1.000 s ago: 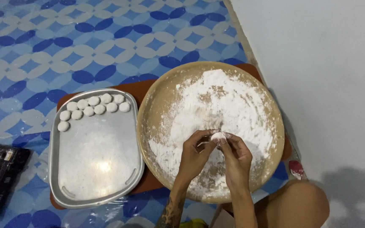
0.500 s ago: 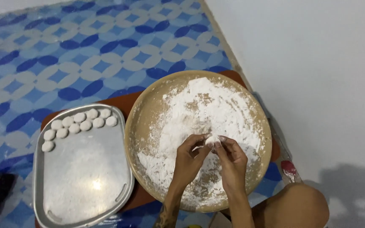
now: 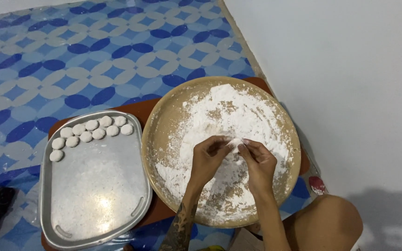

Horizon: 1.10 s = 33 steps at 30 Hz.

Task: The person prepares dough balls by pulling small pieces from a larger mass of dough, rolling them between their palms, and placing the finished balls onto a metal tray.

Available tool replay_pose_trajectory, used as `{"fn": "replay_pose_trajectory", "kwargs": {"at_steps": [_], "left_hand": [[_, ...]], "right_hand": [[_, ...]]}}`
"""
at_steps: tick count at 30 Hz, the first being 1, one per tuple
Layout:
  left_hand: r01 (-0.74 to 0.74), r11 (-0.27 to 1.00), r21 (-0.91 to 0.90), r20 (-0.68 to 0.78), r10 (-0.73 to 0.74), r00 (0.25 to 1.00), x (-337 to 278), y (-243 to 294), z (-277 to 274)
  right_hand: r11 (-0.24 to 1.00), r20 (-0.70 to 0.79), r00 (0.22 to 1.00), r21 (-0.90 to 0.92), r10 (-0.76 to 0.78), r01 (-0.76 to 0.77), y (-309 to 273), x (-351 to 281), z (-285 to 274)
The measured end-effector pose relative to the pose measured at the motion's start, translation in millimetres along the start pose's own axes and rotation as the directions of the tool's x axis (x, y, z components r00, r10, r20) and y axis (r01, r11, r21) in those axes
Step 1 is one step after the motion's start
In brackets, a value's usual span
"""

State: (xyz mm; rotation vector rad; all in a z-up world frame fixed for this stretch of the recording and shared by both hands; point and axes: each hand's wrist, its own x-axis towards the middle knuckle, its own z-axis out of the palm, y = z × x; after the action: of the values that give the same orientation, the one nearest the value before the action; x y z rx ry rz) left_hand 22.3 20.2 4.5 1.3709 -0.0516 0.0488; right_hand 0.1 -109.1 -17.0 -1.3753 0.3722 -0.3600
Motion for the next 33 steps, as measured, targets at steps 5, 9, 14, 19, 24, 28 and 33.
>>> {"fn": "replay_pose_trajectory", "kwargs": {"at_steps": [5, 9, 14, 19, 24, 28, 33], "left_hand": [[-0.049, 0.998, -0.041, -0.014, 0.048, 0.999, 11, 0, -6], [-0.039, 0.999, -0.01, -0.005, 0.039, 0.999, 14, -6, -17], [-0.06, 0.998, -0.016, -0.011, 0.06, 0.998, 10, -7, -14], [-0.078, 0.995, -0.057, -0.035, 0.076, 0.997, 11, -15, -14], [-0.068, 0.997, -0.042, -0.03, 0.067, 0.997, 18, -12, -19], [-0.125, 0.992, -0.028, -0.068, 0.123, 0.99, 27, -16, -29], [-0.125, 0.992, -0.024, -0.098, 0.122, 0.988, 30, -33, -39]], "right_hand": [[0.999, 0.079, 0.996, -0.037, -0.029, 0.032, -21, 4, 16], [1.0, 0.119, 0.993, -0.006, -0.024, 0.025, -19, 7, 17], [1.0, 0.095, 0.995, 0.016, -0.013, 0.012, 6, 11, 13], [1.0, 0.114, 0.993, -0.02, -0.006, 0.009, -3, 13, 16], [0.999, 0.097, 0.995, -0.045, 0.013, -0.008, -8, 19, 28], [1.0, 0.175, 0.985, -0.011, -0.001, 0.002, -4, 27, 39], [0.999, 0.189, 0.982, -0.035, 0.012, -0.006, -2, 23, 48]]}}
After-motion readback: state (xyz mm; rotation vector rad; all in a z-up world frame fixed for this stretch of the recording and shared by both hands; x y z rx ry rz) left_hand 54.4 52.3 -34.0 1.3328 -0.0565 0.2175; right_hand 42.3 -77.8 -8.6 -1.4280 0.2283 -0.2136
